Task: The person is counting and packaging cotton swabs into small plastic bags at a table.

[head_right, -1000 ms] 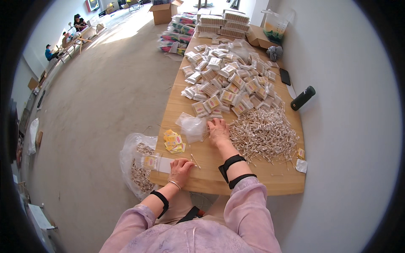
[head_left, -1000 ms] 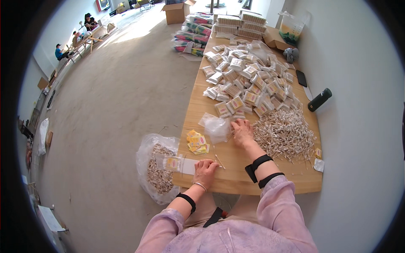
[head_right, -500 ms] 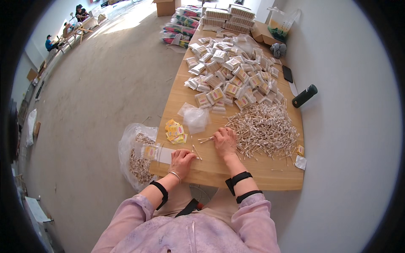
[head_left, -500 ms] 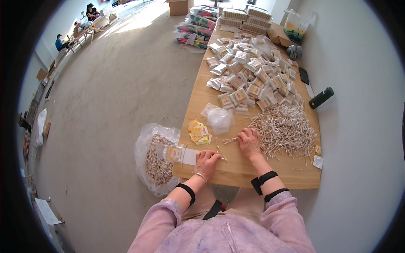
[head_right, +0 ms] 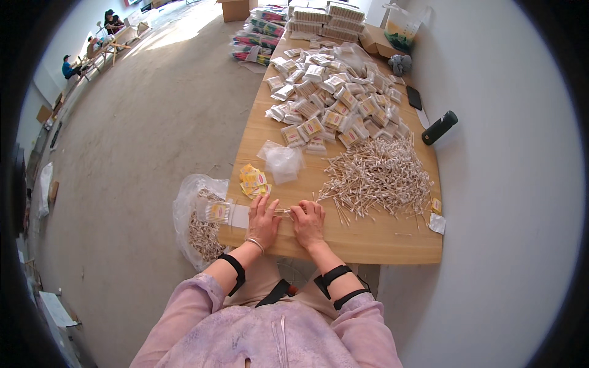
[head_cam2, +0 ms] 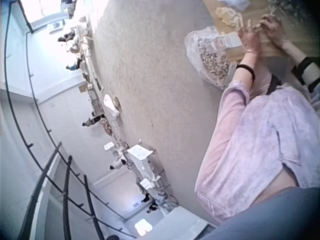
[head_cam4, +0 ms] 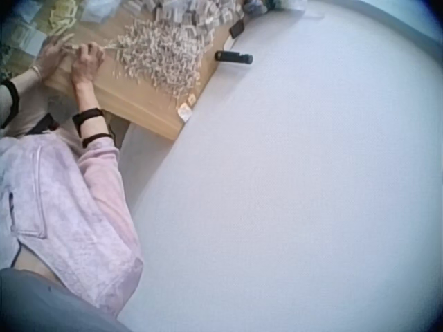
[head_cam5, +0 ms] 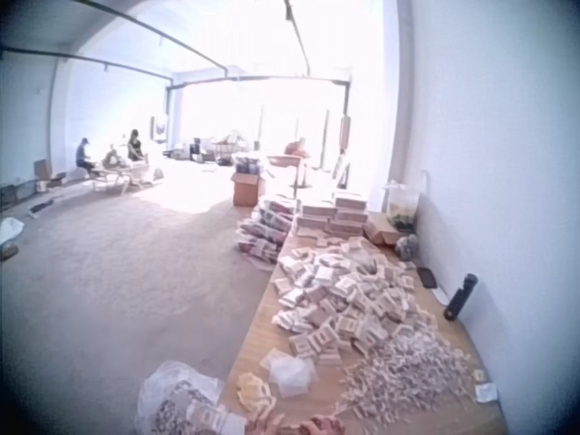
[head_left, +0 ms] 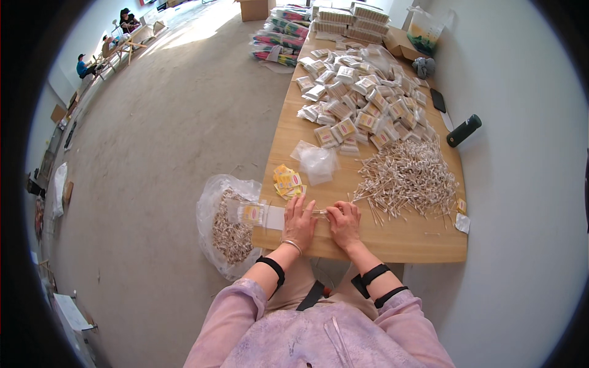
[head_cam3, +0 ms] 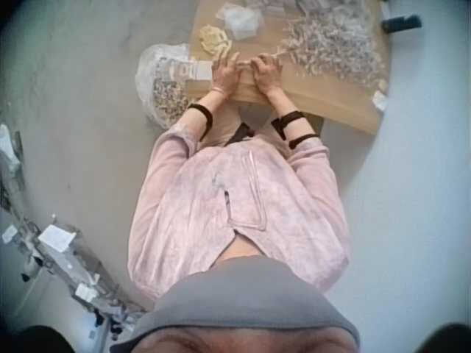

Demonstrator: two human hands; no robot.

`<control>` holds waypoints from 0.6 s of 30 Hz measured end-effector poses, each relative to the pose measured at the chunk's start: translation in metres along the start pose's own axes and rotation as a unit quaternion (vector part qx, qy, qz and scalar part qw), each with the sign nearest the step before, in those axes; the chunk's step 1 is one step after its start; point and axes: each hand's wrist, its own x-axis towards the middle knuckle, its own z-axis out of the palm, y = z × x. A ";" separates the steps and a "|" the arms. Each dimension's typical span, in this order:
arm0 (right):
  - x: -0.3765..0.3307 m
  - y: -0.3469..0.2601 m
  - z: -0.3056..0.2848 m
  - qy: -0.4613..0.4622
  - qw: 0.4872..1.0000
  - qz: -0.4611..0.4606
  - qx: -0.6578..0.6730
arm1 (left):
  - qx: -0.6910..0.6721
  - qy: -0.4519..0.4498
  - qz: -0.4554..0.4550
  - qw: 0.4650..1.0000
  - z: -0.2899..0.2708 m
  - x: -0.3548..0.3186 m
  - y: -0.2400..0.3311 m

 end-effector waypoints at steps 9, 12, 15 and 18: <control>-0.009 0.019 -0.009 0.031 0.999 0.039 0.012 | -0.055 0.007 0.042 0.998 0.009 -0.002 -0.009; -0.009 0.021 -0.007 0.049 0.997 0.055 0.003 | -0.074 0.009 0.035 0.997 0.005 0.001 -0.005; -0.009 0.020 -0.004 0.075 0.995 0.062 0.002 | -0.083 0.021 0.031 0.996 0.005 0.000 -0.006; -0.011 0.025 -0.005 0.087 0.993 0.084 -0.016 | -0.089 0.020 0.031 0.995 0.005 0.000 -0.007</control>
